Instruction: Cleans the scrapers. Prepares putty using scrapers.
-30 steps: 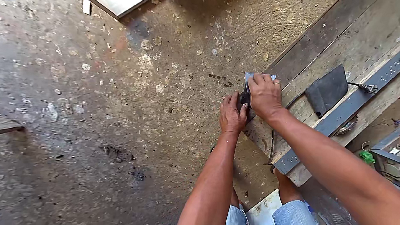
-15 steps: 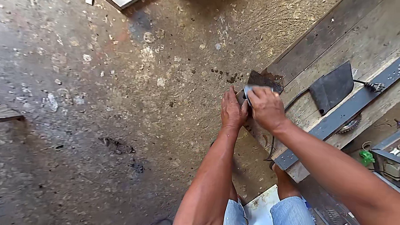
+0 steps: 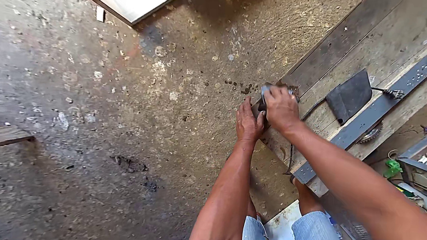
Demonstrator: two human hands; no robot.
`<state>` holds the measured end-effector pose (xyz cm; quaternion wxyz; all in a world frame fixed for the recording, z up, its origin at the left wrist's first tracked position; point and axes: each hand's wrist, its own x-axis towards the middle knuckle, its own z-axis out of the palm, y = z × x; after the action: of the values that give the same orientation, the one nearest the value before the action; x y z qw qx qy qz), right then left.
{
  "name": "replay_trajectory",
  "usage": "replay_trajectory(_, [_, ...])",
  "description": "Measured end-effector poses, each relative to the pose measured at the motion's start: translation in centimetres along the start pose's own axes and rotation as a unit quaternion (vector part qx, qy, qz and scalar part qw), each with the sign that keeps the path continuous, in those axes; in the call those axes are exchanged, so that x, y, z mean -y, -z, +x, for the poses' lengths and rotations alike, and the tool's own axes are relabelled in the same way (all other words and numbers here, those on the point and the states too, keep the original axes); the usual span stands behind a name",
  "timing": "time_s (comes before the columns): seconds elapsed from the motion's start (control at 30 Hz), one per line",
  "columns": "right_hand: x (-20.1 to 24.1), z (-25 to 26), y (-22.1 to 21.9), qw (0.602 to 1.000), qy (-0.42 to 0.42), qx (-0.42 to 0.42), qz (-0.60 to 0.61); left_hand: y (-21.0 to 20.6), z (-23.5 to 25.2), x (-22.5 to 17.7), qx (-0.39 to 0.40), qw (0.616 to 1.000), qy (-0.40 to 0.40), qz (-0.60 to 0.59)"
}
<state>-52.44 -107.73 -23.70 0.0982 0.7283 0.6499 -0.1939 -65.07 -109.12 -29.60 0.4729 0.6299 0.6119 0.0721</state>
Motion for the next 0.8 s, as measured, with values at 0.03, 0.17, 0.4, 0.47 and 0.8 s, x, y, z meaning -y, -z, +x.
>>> replay_trajectory(0.03, [-0.1, 1.0, 0.3, 1.000, -0.015, 0.003, -0.008, -0.1, -0.1, 0.0, 0.001, 1.000, 0.001, -0.003])
replay_trajectory(0.17, [0.4, -3.0, -1.3, 0.997, -0.041, -0.046, 0.044, 0.3, 0.2, 0.1, 0.001, 1.000, -0.007, -0.009])
replay_trajectory(0.4, [-1.5, -4.9, -2.5, 0.992, -0.101, -0.058, 0.055, 0.3, 0.2, 0.1, 0.005, 1.000, -0.011, -0.006])
replay_trajectory(0.47, [-1.4, -6.3, -2.8, 0.993, -0.089, -0.057, 0.054, 0.4, 0.3, 0.0, 0.004, 1.000, -0.010, -0.003])
replay_trajectory(0.8, [-3.2, -4.7, -1.7, 0.990, -0.121, -0.037, 0.064, 0.5, 0.7, 0.1, 0.004, 1.000, -0.020, 0.003])
